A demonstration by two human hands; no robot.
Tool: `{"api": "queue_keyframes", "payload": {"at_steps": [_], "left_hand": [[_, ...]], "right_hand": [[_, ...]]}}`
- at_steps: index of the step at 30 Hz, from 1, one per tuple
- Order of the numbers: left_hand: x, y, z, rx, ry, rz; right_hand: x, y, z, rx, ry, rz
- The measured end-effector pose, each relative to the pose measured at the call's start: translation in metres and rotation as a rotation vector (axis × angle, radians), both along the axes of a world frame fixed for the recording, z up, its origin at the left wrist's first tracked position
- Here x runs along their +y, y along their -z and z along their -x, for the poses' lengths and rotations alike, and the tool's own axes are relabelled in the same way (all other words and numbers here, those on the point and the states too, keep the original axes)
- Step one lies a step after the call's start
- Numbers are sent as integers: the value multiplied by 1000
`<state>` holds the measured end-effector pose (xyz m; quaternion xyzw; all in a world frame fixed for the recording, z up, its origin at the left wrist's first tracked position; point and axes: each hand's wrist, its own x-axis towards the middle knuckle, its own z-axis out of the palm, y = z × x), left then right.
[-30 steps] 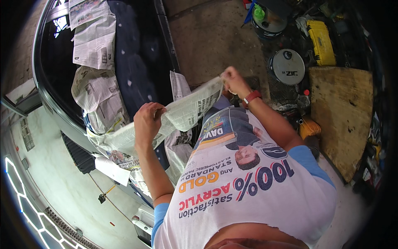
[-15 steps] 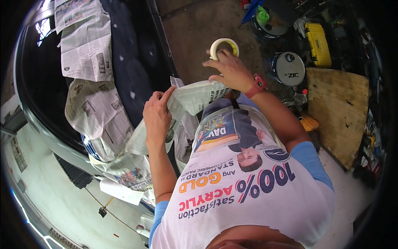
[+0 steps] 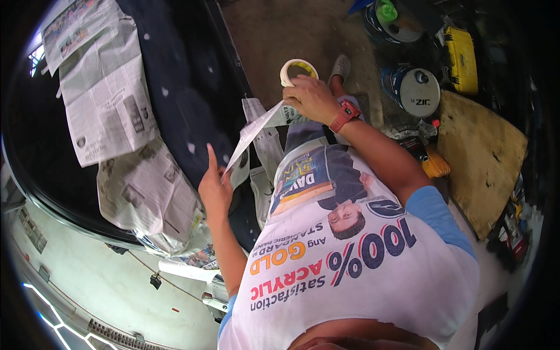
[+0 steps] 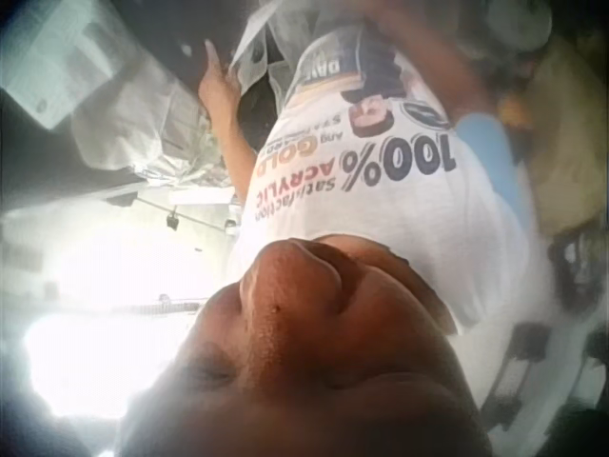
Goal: The person covers a dark-colored car with newspaper sheets using masking tape. They repeatedly tear tape, place newspaper over the hood and side panels, and smooth the sheets to secure them. The process continues across multiple sections of the vehicle.
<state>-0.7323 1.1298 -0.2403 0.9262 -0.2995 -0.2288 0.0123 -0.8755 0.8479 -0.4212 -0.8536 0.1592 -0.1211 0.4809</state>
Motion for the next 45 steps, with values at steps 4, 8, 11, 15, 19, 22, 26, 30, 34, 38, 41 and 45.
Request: {"api": "queue_keyframes", "payload": {"at_steps": [4, 8, 11, 15, 19, 22, 26, 30, 34, 38, 41, 45], "left_hand": [[18, -3, -32, 45, -258, 77], [-27, -12, -75, -148, -251, 127], [-93, -19, -128, -348, -110, 11], [-192, 23, -204, -481, 76, -26], [-277, 128, -285, -457, 302, -70], [-320, 241, -340, -359, 594, -250], [-350, 374, -384, -78, 795, -483], [-338, 471, -408, 11, 854, -630], [-325, 516, -410, 66, 864, -591], [-315, 529, -420, 41, 885, -698], [-315, 531, -422, 46, 876, -733], [-314, 526, -423, -19, 927, -724]], "right_hand": [[-31, 48, -24, 20, 6, -120], [-41, 91, -53, 81, 5, -269], [-44, 120, -75, 177, 72, -489], [-8, 194, -95, 230, 261, -730], [62, 265, -108, 275, 303, -1067], [111, 301, -122, 507, 237, -1139], [189, 338, -150, 675, 127, -1292], [228, 353, -175, 736, 16, -1446], [255, 381, -199, 892, -55, -1432], [268, 391, -203, 894, -9, -1398], [276, 392, -204, 873, 48, -1426], [266, 387, -209, 887, 66, -1410]]}}
